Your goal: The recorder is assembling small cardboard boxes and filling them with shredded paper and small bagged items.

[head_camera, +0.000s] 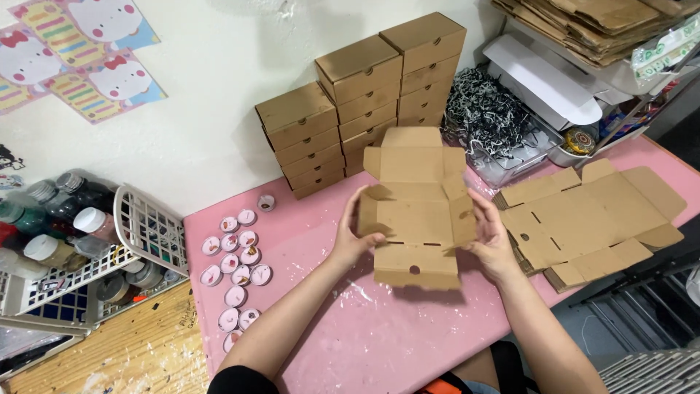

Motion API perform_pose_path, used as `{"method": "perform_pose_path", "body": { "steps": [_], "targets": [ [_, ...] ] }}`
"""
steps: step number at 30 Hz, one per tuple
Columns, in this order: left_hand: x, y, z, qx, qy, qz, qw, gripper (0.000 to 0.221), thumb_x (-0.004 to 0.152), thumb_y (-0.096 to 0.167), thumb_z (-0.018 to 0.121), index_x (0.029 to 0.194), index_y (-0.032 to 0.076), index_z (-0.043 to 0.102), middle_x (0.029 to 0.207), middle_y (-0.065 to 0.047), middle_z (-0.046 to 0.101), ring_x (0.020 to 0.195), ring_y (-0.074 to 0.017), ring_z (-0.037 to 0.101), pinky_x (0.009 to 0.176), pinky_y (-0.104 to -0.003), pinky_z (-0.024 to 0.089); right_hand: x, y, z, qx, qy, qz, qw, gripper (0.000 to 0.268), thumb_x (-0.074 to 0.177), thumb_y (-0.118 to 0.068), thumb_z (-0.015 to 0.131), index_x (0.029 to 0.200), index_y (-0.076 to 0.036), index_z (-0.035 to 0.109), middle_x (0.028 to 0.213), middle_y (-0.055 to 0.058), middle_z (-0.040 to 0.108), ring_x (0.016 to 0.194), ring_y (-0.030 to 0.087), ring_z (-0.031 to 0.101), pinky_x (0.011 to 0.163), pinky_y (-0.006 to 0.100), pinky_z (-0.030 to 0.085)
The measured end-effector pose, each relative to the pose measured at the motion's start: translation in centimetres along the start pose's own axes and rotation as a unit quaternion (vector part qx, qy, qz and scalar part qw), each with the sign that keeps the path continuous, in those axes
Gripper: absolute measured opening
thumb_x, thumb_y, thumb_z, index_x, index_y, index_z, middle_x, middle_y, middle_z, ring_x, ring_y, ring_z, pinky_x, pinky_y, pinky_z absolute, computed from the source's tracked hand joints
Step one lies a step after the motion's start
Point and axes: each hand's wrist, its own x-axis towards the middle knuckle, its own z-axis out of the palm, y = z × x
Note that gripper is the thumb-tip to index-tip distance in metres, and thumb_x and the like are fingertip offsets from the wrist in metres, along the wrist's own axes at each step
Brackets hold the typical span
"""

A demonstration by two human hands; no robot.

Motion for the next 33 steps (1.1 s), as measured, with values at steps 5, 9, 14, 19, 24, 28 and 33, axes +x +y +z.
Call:
{"method": "perform_pose_path", "body": {
  "steps": [5, 9, 14, 19, 24, 28, 33],
  "targets": [
    [-0.6, -1.9, -0.5, 0.182, -0.071, -0.019, 0.981, 0.127, 0.072, 0.07, 0.078, 0.17, 0.018, 0.017, 0.157, -0.015, 0.041, 0.144, -0.0338, 0.044, 0.121, -0.047, 0.041, -0.3, 0.8, -0.6, -0.046, -0.053, -0.055, 0.996, 0.1, 0.076, -0.008, 0.084, 0.16, -0.003, 0.031, 0.163, 0.014, 0.037, 0.152, 0.025, 0.036, 0.126, 0.038, 0.027],
    [-1.0, -1.8, -0.9, 0.237, -0.159, -0.014, 0.958, 0.135, 0.073, 0.088, 0.058, 0.176, 0.02, 0.002, 0.171, -0.019, 0.031, 0.161, -0.0356, 0.024, 0.137, -0.054, 0.018, -0.3, 1.2, -1.0, -0.049, -0.033, -0.05, 0.997, 0.091, 0.079, -0.007, 0.08, 0.159, 0.004, 0.037, 0.166, 0.015, 0.039, 0.154, 0.025, 0.035, 0.129, 0.036, 0.024],
    [-0.7, 0.8, 1.1, 0.289, -0.197, 0.112, 0.93, 0.148, 0.061, 0.082, 0.072, 0.166, 0.016, -0.007, 0.173, -0.023, 0.002, 0.161, -0.0405, 0.004, 0.13, -0.06, 0.013, -0.1, -0.6, 0.6, 0.009, -0.036, -0.012, 0.999, 0.094, 0.079, -0.007, 0.081, 0.159, 0.005, 0.033, 0.163, 0.016, 0.039, 0.154, 0.026, 0.033, 0.127, 0.039, 0.024],
    [-1.5, -1.6, 1.8, 0.171, -0.151, 0.082, 0.97, 0.129, 0.08, 0.068, 0.073, 0.164, 0.013, -0.008, 0.176, -0.021, -0.005, 0.164, -0.0429, 0.001, 0.133, -0.06, 0.014, -0.6, 0.0, 1.6, -0.071, -0.078, -0.02, 0.994, 0.094, 0.087, -0.017, 0.079, 0.162, -0.002, 0.025, 0.169, 0.015, 0.024, 0.157, 0.025, 0.022, 0.128, 0.04, 0.017],
    [-2.0, -0.6, 3.5, 0.219, -0.108, 0.097, 0.965, 0.075, 0.106, 0.031, 0.056, 0.156, 0.013, 0.002, 0.174, -0.026, -0.005, 0.164, -0.0435, -0.002, 0.132, -0.06, 0.012, -1.4, 0.2, 3.5, -0.163, -0.084, -0.034, 0.983, 0.071, 0.108, -0.019, 0.032, 0.169, -0.017, -0.002, 0.172, 0.015, 0.014, 0.154, 0.028, 0.023, 0.12, 0.041, 0.026],
    [-2.3, -1.3, 4.5, 0.228, -0.101, 0.091, 0.964, 0.071, 0.107, 0.027, 0.054, 0.156, 0.012, 0.003, 0.172, -0.028, -0.014, 0.162, -0.042, -0.008, 0.132, -0.058, 0.01, -1.2, -0.5, 5.0, -0.032, 0.034, 0.171, 0.984, 0.096, 0.092, -0.017, 0.058, 0.166, -0.029, -0.003, 0.156, 0.016, 0.035, 0.09, 0.03, 0.062, 0.057, 0.037, 0.059],
    [-2.3, -0.3, 6.1, 0.033, 0.053, -0.134, 0.989, 0.072, 0.1, 0.01, 0.054, 0.152, 0.012, 0.005, 0.155, -0.022, 0.032, 0.144, -0.0336, 0.042, 0.115, -0.043, 0.041, -1.6, 1.2, 4.7, -0.141, 0.024, 0.029, 0.989, 0.092, 0.089, 0.002, 0.054, 0.164, -0.021, 0.006, 0.156, 0.011, 0.034, 0.095, 0.015, 0.062, 0.053, 0.026, 0.053]
  ]
}}
